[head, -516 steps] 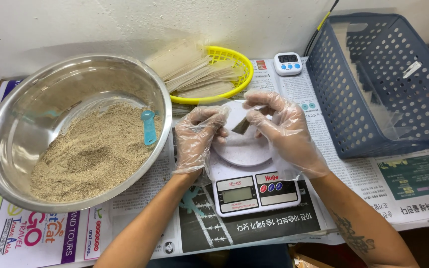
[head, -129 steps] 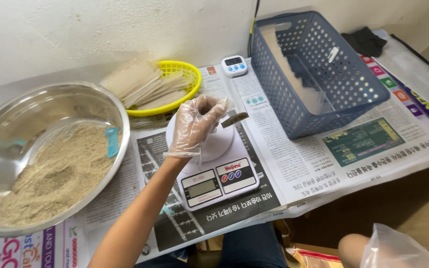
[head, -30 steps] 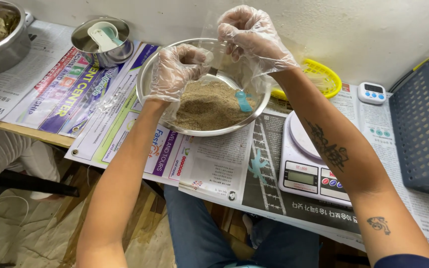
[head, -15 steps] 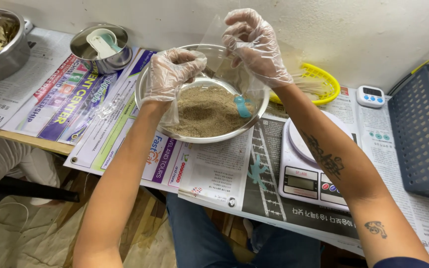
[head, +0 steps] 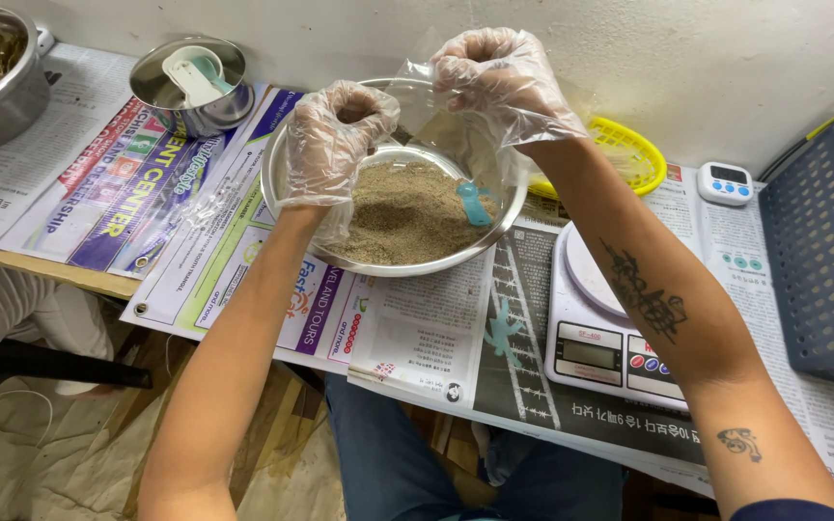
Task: Scooping powder into small plastic bags, weighing them on a digital scale, and placing them in a storage crate.
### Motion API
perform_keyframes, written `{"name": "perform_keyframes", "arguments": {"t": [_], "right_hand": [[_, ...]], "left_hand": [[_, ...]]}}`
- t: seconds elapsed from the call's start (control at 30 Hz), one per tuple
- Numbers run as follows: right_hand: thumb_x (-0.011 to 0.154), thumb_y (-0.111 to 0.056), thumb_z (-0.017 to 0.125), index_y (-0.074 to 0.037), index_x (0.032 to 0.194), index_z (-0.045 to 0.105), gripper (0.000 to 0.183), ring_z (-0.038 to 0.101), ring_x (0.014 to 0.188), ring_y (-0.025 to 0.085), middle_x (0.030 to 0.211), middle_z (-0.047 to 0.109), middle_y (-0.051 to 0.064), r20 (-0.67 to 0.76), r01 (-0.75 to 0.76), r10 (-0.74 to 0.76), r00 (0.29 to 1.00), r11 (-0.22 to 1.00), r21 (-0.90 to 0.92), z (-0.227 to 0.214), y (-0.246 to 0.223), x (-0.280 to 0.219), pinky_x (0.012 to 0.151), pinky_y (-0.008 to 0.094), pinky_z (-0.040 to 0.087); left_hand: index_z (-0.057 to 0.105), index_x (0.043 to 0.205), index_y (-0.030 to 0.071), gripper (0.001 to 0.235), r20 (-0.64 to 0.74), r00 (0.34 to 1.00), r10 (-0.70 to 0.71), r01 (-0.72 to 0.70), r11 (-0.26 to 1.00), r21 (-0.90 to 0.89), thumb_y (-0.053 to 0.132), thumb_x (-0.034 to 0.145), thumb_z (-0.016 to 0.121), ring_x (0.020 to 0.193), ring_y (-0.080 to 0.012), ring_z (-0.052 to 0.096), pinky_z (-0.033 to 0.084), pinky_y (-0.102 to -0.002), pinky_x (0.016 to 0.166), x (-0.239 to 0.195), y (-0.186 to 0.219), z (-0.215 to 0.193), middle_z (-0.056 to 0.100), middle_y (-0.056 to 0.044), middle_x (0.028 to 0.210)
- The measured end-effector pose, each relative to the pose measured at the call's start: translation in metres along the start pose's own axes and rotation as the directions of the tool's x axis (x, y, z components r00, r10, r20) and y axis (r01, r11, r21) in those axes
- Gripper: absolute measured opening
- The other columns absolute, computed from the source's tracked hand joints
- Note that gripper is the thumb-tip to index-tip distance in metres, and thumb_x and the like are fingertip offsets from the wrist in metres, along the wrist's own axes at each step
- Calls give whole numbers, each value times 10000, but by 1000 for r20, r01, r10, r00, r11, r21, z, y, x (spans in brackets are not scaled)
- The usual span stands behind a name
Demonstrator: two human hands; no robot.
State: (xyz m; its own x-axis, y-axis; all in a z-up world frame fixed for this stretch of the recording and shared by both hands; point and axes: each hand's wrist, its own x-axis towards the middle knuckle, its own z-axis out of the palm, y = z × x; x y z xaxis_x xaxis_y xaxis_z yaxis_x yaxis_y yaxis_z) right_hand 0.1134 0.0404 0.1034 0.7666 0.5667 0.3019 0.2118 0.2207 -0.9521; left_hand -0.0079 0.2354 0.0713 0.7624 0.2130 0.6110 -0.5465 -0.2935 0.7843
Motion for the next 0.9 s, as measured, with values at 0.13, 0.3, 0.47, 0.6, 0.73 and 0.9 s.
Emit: {"name": "perform_keyframes", "arguments": {"t": [0.13, 0.3, 0.47, 0.6, 0.73, 0.9], "right_hand": [[834, 13, 836, -52, 979, 660, 237, 753, 745, 189, 864, 734, 117, 46, -34, 27, 999, 986, 164, 0, -1, -5, 626, 266, 638], [769, 17, 857, -55, 767, 702, 170, 708, 650, 144, 830, 754, 99, -125, 12, -10, 992, 1000, 16, 7, -7, -7, 544, 240, 625], [823, -26, 821, -43, 828, 745, 78, 690, 644, 120, 810, 744, 72, -24, -15, 15, 1000, 1000, -19, 6, -12, -12, 557, 225, 630], [805, -35, 766, -42, 825, 709, 61, 727, 763, 155, 907, 756, 79, 92, -80, 78, 993, 997, 14, 19, -22, -23, 647, 299, 674], [808, -47, 817, -110, 879, 745, 118, 758, 881, 133, 1014, 784, 24, 72, -62, 64, 995, 998, -34, 12, -22, -21, 771, 269, 663], [862, -65, 815, -170, 952, 732, 162, 699, 865, 56, 966, 751, -24, 82, 76, -52, 995, 946, -316, 8, -28, -29, 755, 180, 591]], "left_hand": [[720, 903, 79, 96, -14, 1000, 3, -3, 1000, 14, 39, 871, 800, 779, -144, 730, 648, -244, 715, -1, 3, 2, 752, -37, 852], [706, 902, 52, 91, -1, 1000, 16, -15, 996, 85, 115, 897, 772, 787, -179, 747, 664, -262, 688, -2, 9, 4, 762, -78, 898], [647, 1097, 47, 437, 169, 985, 30, -89, 932, 350, 395, 874, 790, 859, -224, 732, 629, -289, 756, 5, 12, 12, 739, -113, 1007], [705, 1132, 92, 590, 273, 900, -340, 181, 861, 475, 552, 777, 812, 755, -166, 759, 644, -257, 658, 19, 34, 24, 791, -51, 940], [710, 1136, 139, 442, 347, 865, -362, 215, 893, 396, 477, 855, 746, 735, -134, 709, 587, -246, 643, 27, 4, 20, 789, -28, 942], [725, 1201, 114, 279, 436, 775, -458, 355, 886, 299, 56, 953, 610, 676, -128, 657, 643, -226, 509, 25, 3, 19, 745, -93, 952]]}}
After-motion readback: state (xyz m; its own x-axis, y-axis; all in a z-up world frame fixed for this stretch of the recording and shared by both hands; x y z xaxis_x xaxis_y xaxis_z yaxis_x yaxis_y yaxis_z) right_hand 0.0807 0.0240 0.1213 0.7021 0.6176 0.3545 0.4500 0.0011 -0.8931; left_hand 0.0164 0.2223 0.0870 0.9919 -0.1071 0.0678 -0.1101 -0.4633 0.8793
